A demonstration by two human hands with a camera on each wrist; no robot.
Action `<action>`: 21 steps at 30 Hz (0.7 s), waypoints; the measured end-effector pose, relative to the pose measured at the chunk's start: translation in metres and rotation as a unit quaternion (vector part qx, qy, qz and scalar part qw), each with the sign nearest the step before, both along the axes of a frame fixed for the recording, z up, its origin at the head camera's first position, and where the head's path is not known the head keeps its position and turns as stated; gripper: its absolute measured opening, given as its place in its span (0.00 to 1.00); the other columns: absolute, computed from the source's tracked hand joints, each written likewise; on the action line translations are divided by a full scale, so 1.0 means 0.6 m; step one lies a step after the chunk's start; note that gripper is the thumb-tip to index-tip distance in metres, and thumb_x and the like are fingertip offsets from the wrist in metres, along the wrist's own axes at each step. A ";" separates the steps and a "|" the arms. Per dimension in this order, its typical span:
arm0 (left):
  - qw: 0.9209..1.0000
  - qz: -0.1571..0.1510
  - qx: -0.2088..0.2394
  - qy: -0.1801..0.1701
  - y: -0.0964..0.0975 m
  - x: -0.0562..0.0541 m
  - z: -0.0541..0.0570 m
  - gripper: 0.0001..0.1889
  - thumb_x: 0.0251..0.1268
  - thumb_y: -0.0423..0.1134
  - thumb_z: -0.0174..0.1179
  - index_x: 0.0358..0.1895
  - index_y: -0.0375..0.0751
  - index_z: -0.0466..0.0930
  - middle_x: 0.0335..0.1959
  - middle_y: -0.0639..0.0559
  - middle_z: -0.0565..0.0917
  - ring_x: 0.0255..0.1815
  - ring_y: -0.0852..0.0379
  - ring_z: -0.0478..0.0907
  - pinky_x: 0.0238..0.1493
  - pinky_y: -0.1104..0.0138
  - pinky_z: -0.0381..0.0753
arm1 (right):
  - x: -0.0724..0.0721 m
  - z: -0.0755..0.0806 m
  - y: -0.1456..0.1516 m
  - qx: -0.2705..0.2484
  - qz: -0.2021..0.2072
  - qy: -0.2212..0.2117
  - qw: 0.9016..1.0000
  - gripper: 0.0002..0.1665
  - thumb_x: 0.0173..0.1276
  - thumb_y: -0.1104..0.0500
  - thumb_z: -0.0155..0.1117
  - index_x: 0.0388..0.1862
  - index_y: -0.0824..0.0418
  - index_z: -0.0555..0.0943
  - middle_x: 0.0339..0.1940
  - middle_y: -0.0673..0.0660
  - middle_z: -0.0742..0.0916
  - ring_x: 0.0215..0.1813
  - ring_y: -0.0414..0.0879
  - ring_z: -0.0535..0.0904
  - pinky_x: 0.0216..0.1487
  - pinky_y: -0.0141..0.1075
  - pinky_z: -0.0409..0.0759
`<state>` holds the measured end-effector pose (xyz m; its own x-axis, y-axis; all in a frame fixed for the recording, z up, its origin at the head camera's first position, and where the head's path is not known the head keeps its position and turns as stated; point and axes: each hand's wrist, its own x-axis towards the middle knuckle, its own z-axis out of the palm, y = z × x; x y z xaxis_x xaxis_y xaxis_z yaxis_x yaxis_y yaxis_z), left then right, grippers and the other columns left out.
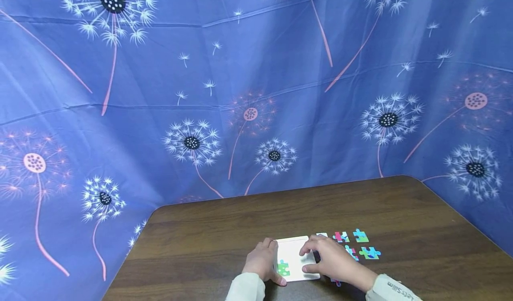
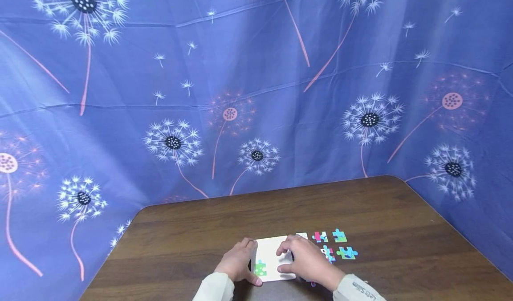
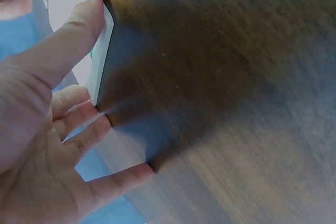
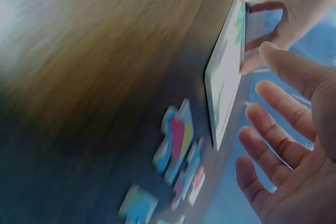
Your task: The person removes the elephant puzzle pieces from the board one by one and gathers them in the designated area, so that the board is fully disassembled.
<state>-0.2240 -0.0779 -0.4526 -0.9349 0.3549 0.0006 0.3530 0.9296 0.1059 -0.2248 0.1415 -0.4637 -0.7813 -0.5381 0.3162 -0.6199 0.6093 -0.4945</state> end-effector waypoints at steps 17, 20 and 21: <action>0.999 -0.009 0.001 0.033 -0.003 0.004 -0.003 0.45 0.26 0.54 0.88 0.53 0.40 0.76 0.49 0.49 0.78 0.50 0.50 0.79 0.42 0.61 0.86 | -0.008 -0.017 -0.073 0.021 -0.030 0.017 0.999 0.17 0.44 0.51 0.86 0.31 0.52 0.86 0.29 0.43 0.81 0.32 0.34 0.70 0.28 0.31 0.69; 0.999 -0.010 0.003 0.036 -0.003 0.005 -0.002 0.45 0.26 0.54 0.88 0.53 0.40 0.77 0.49 0.49 0.78 0.50 0.50 0.79 0.42 0.61 0.86 | -0.009 -0.020 -0.076 0.029 -0.029 0.027 0.999 0.17 0.43 0.51 0.86 0.30 0.51 0.86 0.29 0.43 0.81 0.32 0.34 0.71 0.28 0.30 0.69; 0.999 -0.010 0.003 0.035 -0.003 0.005 -0.003 0.45 0.26 0.54 0.88 0.54 0.40 0.77 0.49 0.49 0.78 0.50 0.50 0.79 0.42 0.62 0.86 | -0.009 -0.021 -0.076 0.031 -0.029 0.029 0.999 0.17 0.43 0.51 0.85 0.29 0.51 0.86 0.29 0.43 0.80 0.33 0.35 0.71 0.28 0.30 0.69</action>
